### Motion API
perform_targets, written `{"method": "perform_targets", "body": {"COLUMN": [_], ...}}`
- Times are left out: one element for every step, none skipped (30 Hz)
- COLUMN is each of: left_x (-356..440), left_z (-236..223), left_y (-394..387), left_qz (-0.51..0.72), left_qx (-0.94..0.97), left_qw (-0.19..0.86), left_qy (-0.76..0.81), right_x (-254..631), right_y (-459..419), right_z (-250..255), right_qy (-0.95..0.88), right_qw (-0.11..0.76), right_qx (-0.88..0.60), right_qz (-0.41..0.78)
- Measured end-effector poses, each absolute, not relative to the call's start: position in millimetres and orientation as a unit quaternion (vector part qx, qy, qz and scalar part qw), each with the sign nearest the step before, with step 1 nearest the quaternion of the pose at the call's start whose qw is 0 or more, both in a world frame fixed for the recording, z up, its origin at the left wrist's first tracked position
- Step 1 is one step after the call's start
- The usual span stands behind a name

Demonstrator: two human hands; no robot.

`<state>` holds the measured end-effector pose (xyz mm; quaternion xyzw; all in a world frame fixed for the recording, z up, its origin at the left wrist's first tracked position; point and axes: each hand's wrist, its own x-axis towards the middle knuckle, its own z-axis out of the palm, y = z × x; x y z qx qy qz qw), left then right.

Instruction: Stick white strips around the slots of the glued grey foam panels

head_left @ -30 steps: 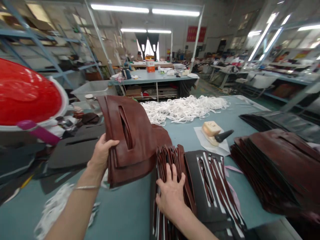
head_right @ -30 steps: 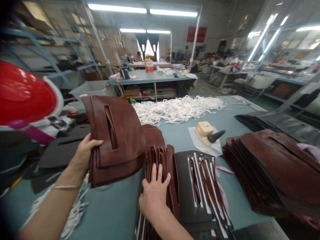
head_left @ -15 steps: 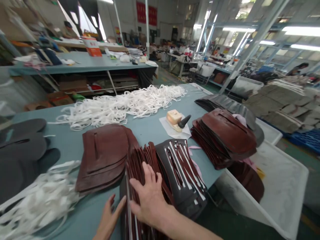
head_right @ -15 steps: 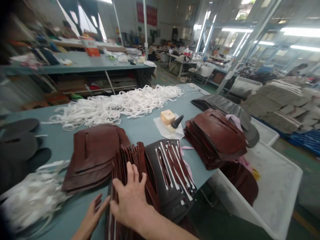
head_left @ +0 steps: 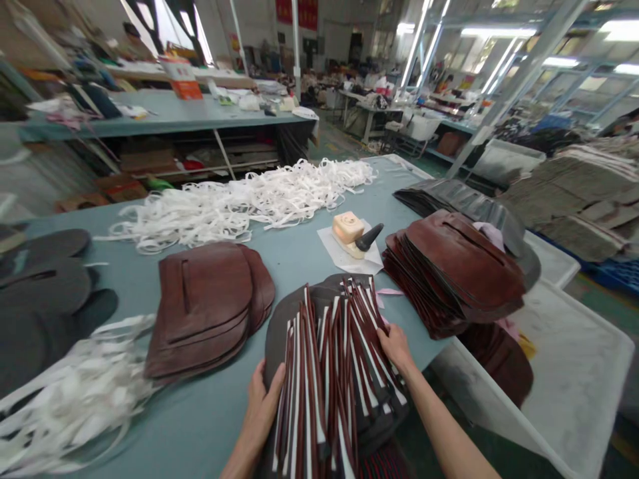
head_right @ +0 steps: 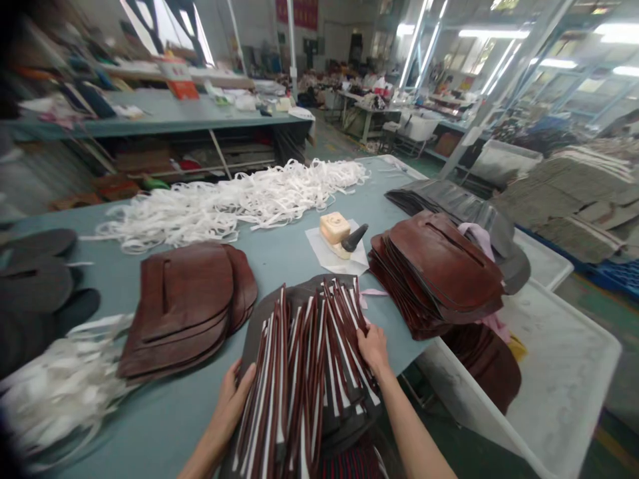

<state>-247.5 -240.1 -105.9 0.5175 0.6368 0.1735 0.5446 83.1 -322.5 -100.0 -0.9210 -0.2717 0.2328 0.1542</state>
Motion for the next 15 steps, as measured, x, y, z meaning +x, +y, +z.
{"method": "perform_targets", "body": {"left_x": [-243, -241, -240, -239, -239, -239, -240, -239, -239, -238, -237, -237, -236, -236, -237], "left_z": [-105, -105, -106, -107, -109, -110, -111, -112, -112, -112, -111, -111, -110, -109, -109], "left_y": [-240, -240, -240, -241, -242, -243, -245, -246, -247, -248, -248, -249, -248, -248, -248], "left_qz": [0.171, 0.172, 0.176, 0.182, 0.187, 0.189, 0.19, 0.189, 0.188, 0.189, 0.192, 0.194, 0.195, 0.194, 0.193], "left_qx": [0.515, 0.513, 0.509, 0.504, 0.499, 0.493, 0.487, 0.484, 0.482, 0.48, 0.478, 0.475, 0.471, 0.469, 0.468], "left_qw": [0.539, 0.537, 0.537, 0.54, 0.543, 0.548, 0.552, 0.553, 0.554, 0.554, 0.553, 0.554, 0.555, 0.557, 0.559], "left_qy": [0.643, 0.647, 0.649, 0.649, 0.649, 0.649, 0.65, 0.651, 0.652, 0.654, 0.655, 0.656, 0.657, 0.657, 0.657], "right_x": [87, 90, 94, 98, 102, 105, 108, 111, 113, 114, 115, 115, 114, 112, 110], "right_y": [-322, -320, -319, -318, -317, -316, -316, -315, -315, -314, -314, -313, -312, -312, -312], "right_z": [-105, -109, -112, -113, -114, -114, -113, -111, -108, -105, -102, -98, -95, -92, -88], "right_qy": [-0.266, -0.26, -0.255, -0.25, -0.247, -0.244, -0.243, -0.245, -0.249, -0.255, -0.264, -0.273, -0.282, -0.29, -0.297], "right_qw": [0.148, 0.145, 0.142, 0.142, 0.142, 0.144, 0.146, 0.15, 0.156, 0.165, 0.177, 0.192, 0.211, 0.233, 0.257], "right_qx": [-0.922, -0.923, -0.922, -0.921, -0.918, -0.915, -0.911, -0.907, -0.901, -0.894, -0.886, -0.875, -0.863, -0.849, -0.833], "right_qz": [0.239, 0.245, 0.253, 0.264, 0.275, 0.287, 0.299, 0.309, 0.319, 0.328, 0.339, 0.35, 0.363, 0.375, 0.389]}}
